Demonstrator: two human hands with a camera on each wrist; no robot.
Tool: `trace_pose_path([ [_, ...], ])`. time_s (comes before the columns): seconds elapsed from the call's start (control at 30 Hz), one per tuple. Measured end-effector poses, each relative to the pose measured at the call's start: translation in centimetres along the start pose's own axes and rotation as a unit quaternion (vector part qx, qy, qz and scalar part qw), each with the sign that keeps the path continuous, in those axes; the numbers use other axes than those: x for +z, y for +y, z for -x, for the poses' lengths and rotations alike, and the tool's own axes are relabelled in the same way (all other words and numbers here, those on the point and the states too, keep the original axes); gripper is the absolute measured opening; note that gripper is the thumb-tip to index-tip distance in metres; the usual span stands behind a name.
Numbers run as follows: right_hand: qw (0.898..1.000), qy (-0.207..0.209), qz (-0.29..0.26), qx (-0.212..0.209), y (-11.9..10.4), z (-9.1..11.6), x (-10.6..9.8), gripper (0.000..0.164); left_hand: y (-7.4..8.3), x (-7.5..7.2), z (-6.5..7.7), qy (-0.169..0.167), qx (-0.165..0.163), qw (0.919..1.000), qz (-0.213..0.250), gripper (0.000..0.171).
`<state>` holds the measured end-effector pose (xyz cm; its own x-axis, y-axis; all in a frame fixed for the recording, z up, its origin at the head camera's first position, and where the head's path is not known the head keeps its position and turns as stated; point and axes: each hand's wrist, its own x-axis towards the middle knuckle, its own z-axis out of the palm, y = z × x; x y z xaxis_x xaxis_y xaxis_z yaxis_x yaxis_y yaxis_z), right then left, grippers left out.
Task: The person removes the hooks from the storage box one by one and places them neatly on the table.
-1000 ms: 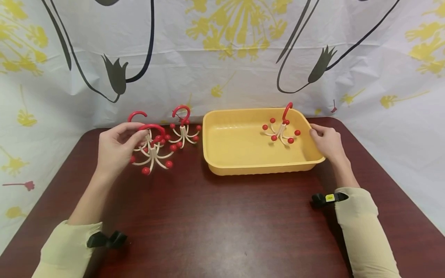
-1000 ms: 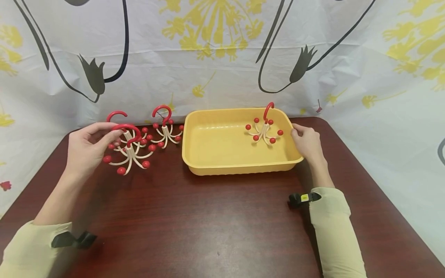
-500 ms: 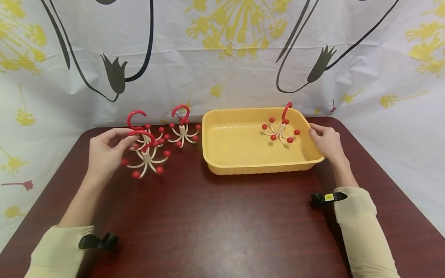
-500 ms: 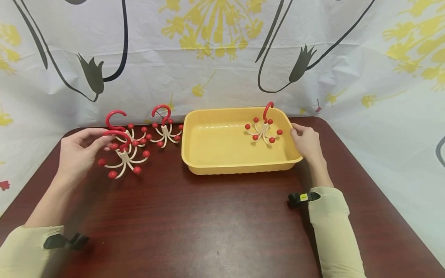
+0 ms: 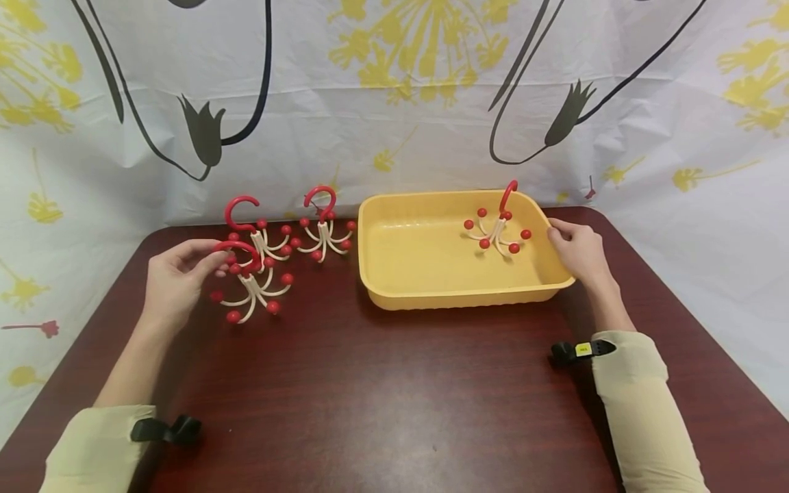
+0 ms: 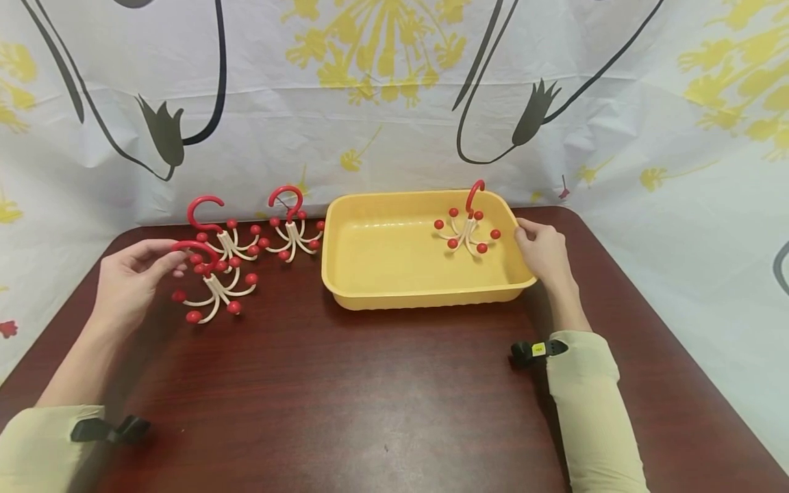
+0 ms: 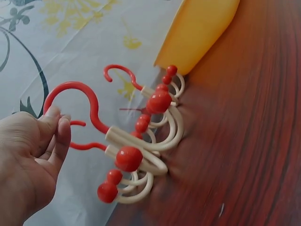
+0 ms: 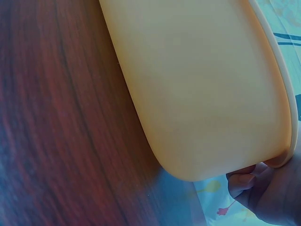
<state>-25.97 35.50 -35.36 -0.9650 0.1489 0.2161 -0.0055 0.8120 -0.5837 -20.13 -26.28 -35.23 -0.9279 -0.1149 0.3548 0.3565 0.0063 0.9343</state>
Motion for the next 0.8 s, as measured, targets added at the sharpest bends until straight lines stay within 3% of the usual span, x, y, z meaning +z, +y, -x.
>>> trace_pose_path([
  [0.47,1.0,0.002,-0.002,-0.003,-0.1,0.2,0.0,0.047,-0.1,-1.0,0.2,-0.041,-0.021,0.9989,0.0,0.023],
  [0.8,1.0,0.0,-0.003,0.0,-0.2,0.2,-0.1,0.047,0.3,-1.2,-0.4,-0.026,0.018,0.9983,0.05,0.024],
])
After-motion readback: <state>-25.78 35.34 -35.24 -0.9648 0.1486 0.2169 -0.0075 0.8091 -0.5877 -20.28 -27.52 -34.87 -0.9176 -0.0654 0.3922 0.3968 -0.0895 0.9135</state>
